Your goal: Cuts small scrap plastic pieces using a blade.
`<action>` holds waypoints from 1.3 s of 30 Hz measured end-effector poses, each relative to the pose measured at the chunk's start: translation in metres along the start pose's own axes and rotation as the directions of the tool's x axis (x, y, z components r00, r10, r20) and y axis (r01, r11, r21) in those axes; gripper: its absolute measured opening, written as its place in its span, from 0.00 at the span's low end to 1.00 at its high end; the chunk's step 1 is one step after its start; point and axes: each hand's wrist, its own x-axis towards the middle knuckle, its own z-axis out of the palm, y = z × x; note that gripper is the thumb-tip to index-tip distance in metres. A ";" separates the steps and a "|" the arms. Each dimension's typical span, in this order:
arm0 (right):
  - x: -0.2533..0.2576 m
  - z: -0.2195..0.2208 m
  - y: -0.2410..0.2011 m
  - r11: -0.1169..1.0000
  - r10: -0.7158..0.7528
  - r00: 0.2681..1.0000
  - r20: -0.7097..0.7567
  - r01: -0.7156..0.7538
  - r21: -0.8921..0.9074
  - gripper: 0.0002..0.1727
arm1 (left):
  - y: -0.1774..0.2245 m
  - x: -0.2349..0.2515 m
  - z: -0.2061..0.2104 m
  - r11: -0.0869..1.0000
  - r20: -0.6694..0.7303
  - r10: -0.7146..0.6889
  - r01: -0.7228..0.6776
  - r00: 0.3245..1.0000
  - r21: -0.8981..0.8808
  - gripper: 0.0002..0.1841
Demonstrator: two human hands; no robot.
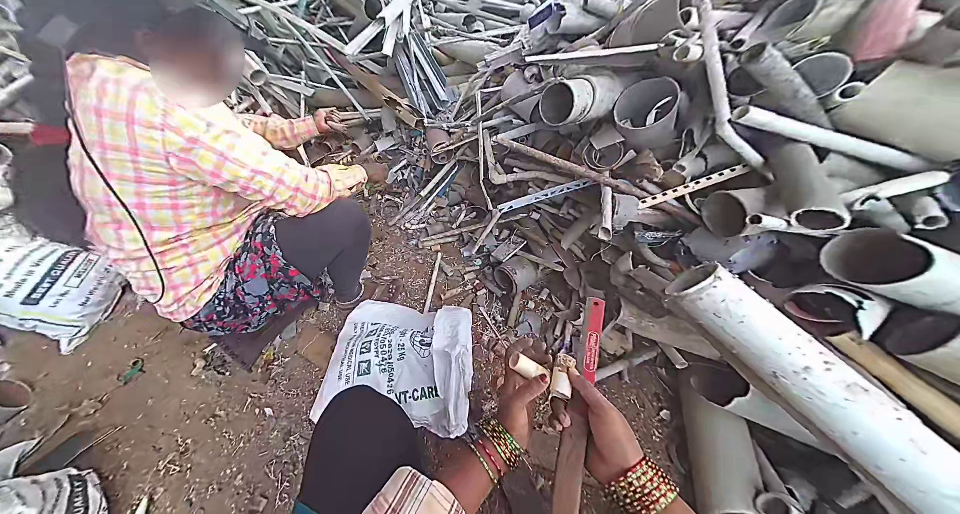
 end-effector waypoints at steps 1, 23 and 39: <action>0.000 0.000 0.002 1.000 0.009 1.000 0.002 -0.008 -0.018 0.23 | 0.003 0.000 0.001 1.000 -0.012 0.000 0.000 1.000 0.016 0.29; -0.001 -0.010 -0.015 0.957 -0.078 0.992 -0.099 0.047 -0.288 0.10 | 0.017 0.003 -0.004 0.735 0.242 -0.078 -0.108 0.967 0.669 0.38; 0.010 -0.032 -0.026 0.670 -0.204 0.979 0.017 0.152 -0.727 0.12 | 0.027 0.000 0.004 0.445 0.223 -0.017 -0.192 0.975 0.875 0.30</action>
